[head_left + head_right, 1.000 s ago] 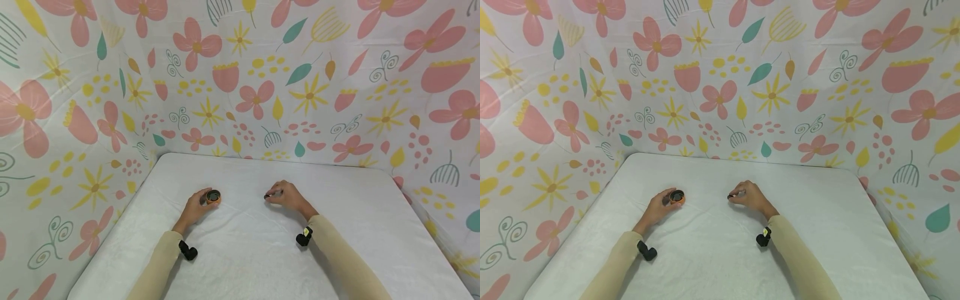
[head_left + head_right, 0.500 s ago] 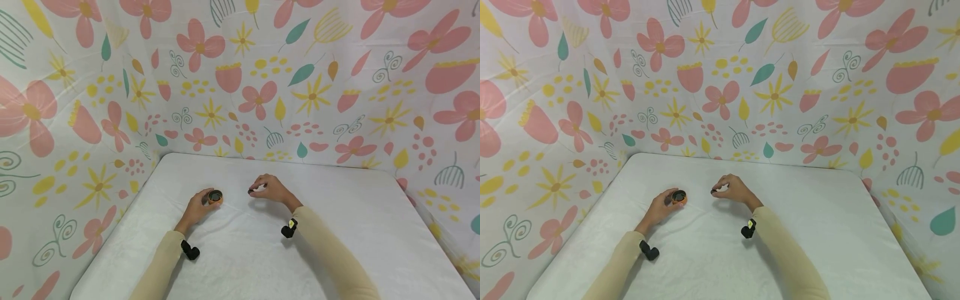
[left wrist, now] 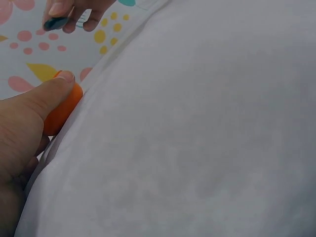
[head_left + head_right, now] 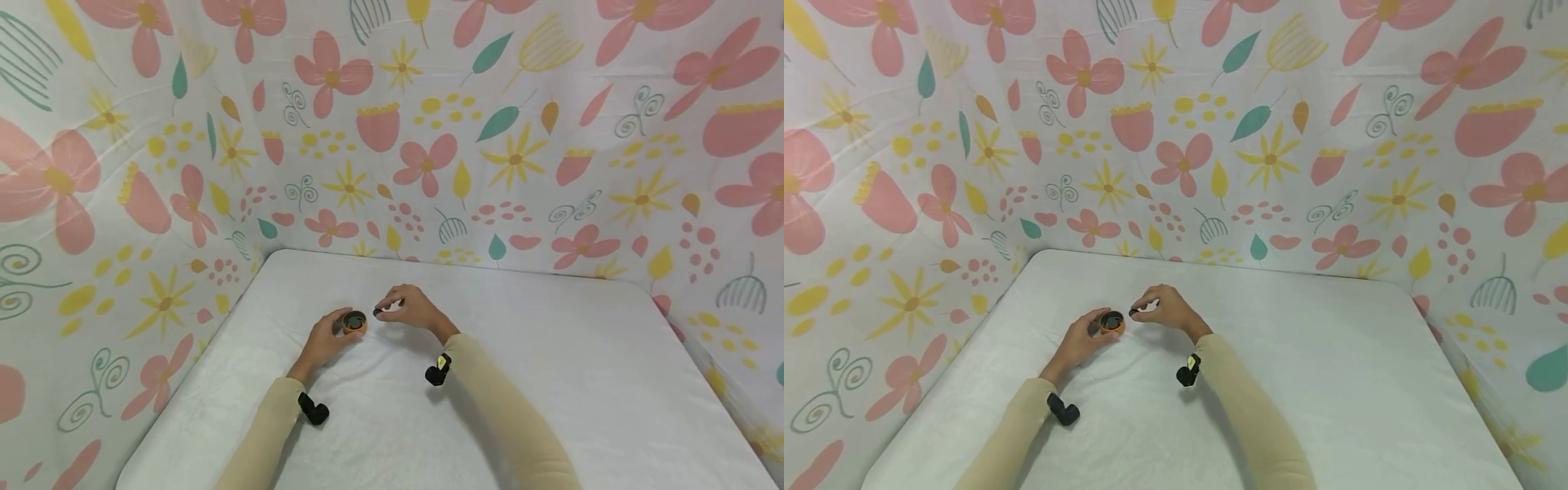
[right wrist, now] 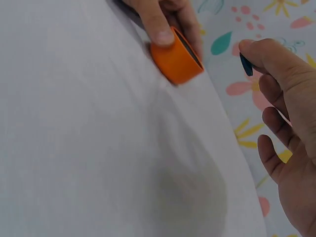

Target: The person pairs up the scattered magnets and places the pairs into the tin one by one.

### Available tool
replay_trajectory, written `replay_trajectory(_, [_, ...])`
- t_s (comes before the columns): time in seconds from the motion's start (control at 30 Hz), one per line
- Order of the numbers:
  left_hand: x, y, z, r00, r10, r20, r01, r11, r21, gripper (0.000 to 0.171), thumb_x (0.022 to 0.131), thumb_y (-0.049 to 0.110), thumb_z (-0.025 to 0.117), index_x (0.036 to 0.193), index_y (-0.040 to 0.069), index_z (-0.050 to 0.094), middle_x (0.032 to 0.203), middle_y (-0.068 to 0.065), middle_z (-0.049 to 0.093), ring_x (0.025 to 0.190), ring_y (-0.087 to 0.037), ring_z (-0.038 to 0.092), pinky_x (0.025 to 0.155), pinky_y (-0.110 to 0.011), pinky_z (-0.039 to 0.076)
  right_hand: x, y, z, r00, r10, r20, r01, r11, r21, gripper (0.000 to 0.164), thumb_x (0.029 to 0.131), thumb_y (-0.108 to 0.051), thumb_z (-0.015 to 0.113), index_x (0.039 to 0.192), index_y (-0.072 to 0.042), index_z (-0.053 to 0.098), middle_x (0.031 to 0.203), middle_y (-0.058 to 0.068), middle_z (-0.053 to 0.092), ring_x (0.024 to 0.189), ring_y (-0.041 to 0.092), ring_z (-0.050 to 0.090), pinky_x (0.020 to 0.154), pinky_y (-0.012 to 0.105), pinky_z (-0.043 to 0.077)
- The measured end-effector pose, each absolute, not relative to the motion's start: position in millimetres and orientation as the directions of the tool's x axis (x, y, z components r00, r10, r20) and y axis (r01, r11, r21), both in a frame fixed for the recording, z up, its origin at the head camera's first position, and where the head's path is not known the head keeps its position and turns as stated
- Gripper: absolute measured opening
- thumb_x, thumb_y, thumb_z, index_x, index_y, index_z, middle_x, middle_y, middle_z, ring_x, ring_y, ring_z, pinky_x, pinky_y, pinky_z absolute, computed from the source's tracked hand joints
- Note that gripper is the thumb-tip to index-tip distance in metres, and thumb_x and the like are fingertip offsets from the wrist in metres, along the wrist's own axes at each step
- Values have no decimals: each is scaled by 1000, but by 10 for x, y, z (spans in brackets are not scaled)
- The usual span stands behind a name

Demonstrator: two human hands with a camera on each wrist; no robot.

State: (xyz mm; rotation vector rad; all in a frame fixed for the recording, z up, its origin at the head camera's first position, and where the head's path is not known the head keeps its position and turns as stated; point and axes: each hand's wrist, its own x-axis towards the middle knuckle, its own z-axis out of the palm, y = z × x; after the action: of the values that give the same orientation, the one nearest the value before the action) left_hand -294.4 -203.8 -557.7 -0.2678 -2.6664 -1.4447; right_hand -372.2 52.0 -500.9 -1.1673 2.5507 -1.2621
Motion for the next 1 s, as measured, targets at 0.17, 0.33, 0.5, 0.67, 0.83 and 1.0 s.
replay_trajectory(0.17, [-2922, -2008, -5561, -980, 113, 161, 197, 536, 821, 73, 87, 38, 83, 148, 12, 55, 145, -12, 59, 133, -34, 55, 109, -54, 44, -3706, 362, -5058, -700, -664, 263, -610, 364, -704, 17, 89, -27, 83, 104, -20, 83, 96, -5, 73, 96, 29, 65, 81, 36, 52])
replay_trajectory(0.33, [-2912, -1988, -5575, -979, 124, 160, 202, 538, 819, 74, 86, 39, 83, 148, 12, 54, 145, -11, 58, 134, -32, 54, 110, -52, 44, -3705, 239, -5178, -710, -654, 262, -598, 362, -715, 18, 89, -26, 83, 105, -17, 83, 94, -5, 73, 93, 25, 65, 78, 33, 53])
replay_trajectory(0.5, [-2922, -1985, -5579, -974, 137, 181, 227, 527, 819, 76, 87, 41, 82, 149, 10, 53, 147, -10, 56, 135, -31, 53, 110, -52, 44, -3697, 141, -5266, -725, -639, 258, -586, 374, -719, 22, 87, -25, 85, 107, -17, 83, 94, -5, 74, 90, 12, 63, 75, 28, 52])
replay_trajectory(0.67, [-2943, -1994, -5584, -970, 150, 192, 243, 524, 817, 76, 87, 40, 82, 149, 9, 52, 147, -11, 56, 136, -31, 53, 111, -52, 43, -3680, 89, -5291, -727, -634, 261, -579, 363, -730, 23, 86, -23, 85, 108, -15, 82, 95, -3, 74, 90, 10, 63, 79, 28, 52])
replay_trajectory(0.83, [-2957, -1994, -5592, -969, 153, 192, 245, 525, 815, 75, 87, 40, 82, 149, 9, 53, 147, -11, 56, 136, -31, 52, 112, -52, 42, -3671, 89, -5301, -739, -630, 239, -545, 351, -761, 26, 86, -23, 85, 109, -13, 82, 96, -1, 73, 91, 12, 64, 79, 28, 54])
replay_trajectory(1.0, [-2983, -1970, -5585, -965, 157, 211, 263, 535, 803, 74, 87, 41, 82, 148, 9, 53, 147, -11, 57, 136, -32, 53, 111, -53, 43, -3670, 167, -5277, -745, -626, 231, -529, 343, -776, 29, 86, -26, 86, 112, -14, 81, 98, 0, 71, 93, 15, 65, 77, 28, 55])
